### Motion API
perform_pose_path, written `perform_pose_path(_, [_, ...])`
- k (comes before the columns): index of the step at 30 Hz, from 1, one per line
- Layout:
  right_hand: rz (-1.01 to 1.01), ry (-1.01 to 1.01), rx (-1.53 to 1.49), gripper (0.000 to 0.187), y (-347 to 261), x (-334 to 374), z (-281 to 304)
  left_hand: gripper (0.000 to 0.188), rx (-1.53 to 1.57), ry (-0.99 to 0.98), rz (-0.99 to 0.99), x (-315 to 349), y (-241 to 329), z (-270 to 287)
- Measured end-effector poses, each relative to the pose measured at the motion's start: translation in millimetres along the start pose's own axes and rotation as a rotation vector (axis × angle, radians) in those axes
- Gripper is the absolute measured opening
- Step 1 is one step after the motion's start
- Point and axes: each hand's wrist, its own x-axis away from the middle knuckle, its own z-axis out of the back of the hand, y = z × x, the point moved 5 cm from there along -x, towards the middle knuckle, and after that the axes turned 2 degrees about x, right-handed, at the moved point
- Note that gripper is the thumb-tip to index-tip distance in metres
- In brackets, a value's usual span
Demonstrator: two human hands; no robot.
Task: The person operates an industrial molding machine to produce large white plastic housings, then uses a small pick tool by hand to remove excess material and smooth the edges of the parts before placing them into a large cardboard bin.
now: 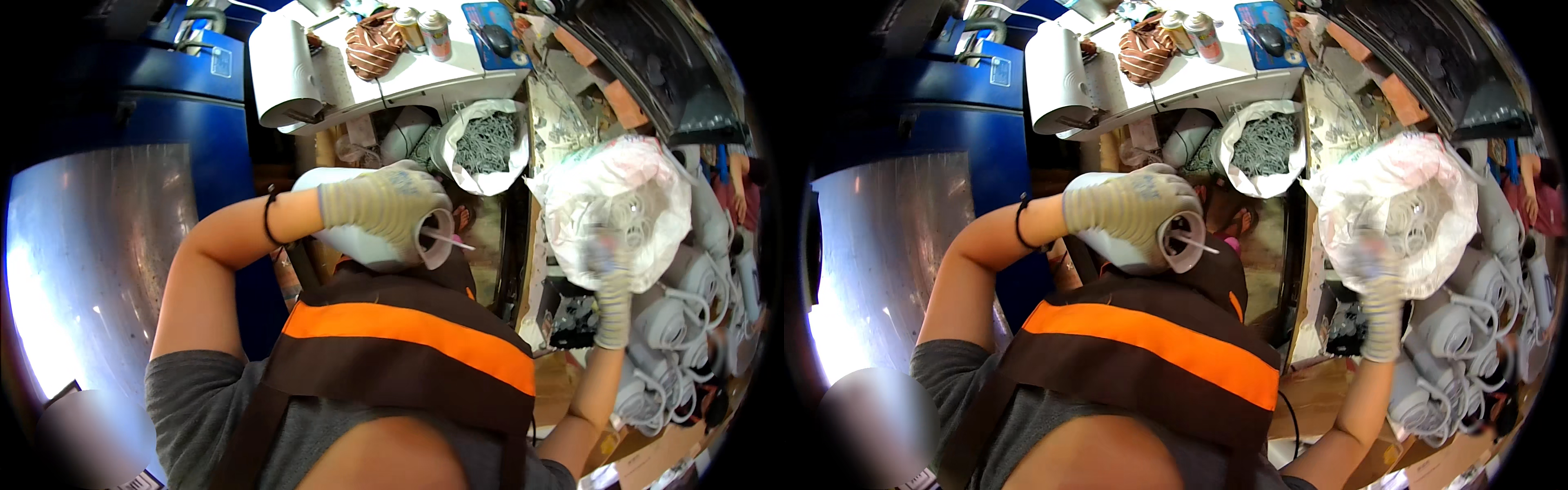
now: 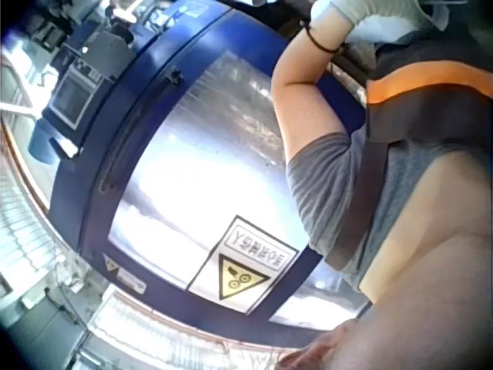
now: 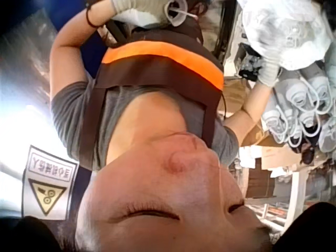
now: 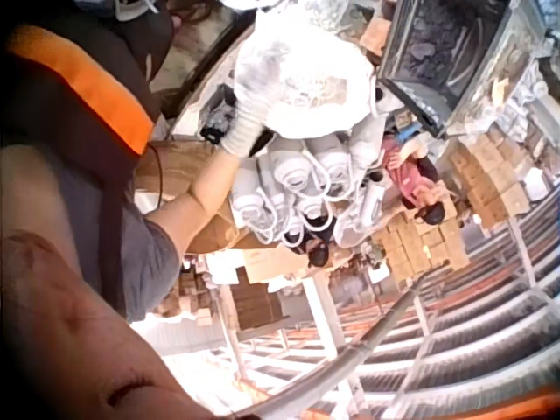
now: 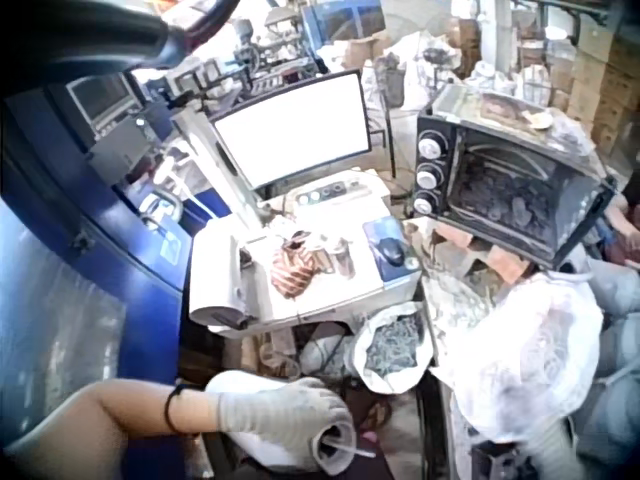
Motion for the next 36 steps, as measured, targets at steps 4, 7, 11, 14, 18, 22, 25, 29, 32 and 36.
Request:
perform_pose_path(4, [0.350, -0.326, 0.716, 0.032, -30.8, 10.0, -112.2, 0.062, 0.003, -0.218, -0.167, -42.3, -1.3, -2.3])
perform_pose_path(7, [0.690, -0.150, 1.134, 0.018, -69.7, 16.1, -120.3, 0.066, 0.046, -0.398, -0.241, -57.2, -0.6, 2.0])
perform_pose_path(11, [0.894, -0.086, 1.459, 0.012, -97.3, 9.8, -153.9, 0.056, 0.171, -0.551, -0.277, -62.1, 1.9, 3.8])
perform_pose_path(14, [0.467, -0.209, 1.440, 0.014, -94.3, 15.4, -154.5, 0.047, 0.322, -0.508, -0.400, -53.0, -1.7, 4.3])
perform_pose_path(18, [0.467, -0.168, 1.522, 0.019, -116.8, 27.0, -172.1, 0.060, -0.049, -0.429, -0.364, -41.4, 2.9, 24.8])
perform_pose_path(22, [0.178, -0.191, 1.238, 0.020, -116.0, 32.7, -165.7, 0.064, 0.120, -0.490, -0.318, -29.7, -16.9, 35.1])
perform_pose_path(25, [0.133, -0.168, 1.155, 0.025, -99.9, 41.2, -146.7, 0.063, 0.077, -0.379, -0.334, -31.5, -24.0, 35.2])
perform_pose_path(29, [0.262, -0.177, 1.365, 0.025, -102.5, 21.8, -172.3, 0.055, -0.095, -0.218, -0.396, -32.9, -8.8, 35.1])
perform_pose_path(32, [0.123, -0.403, 0.760, 0.030, -82.1, 29.5, -148.4, 0.051, -0.129, -0.158, -0.342, -27.7, 2.2, 36.8])
perform_pose_path(36, [0.139, -0.291, 1.003, 0.033, -75.9, 25.0, -125.5, 0.052, -0.185, 0.059, -0.295, -31.2, 24.2, 50.0])
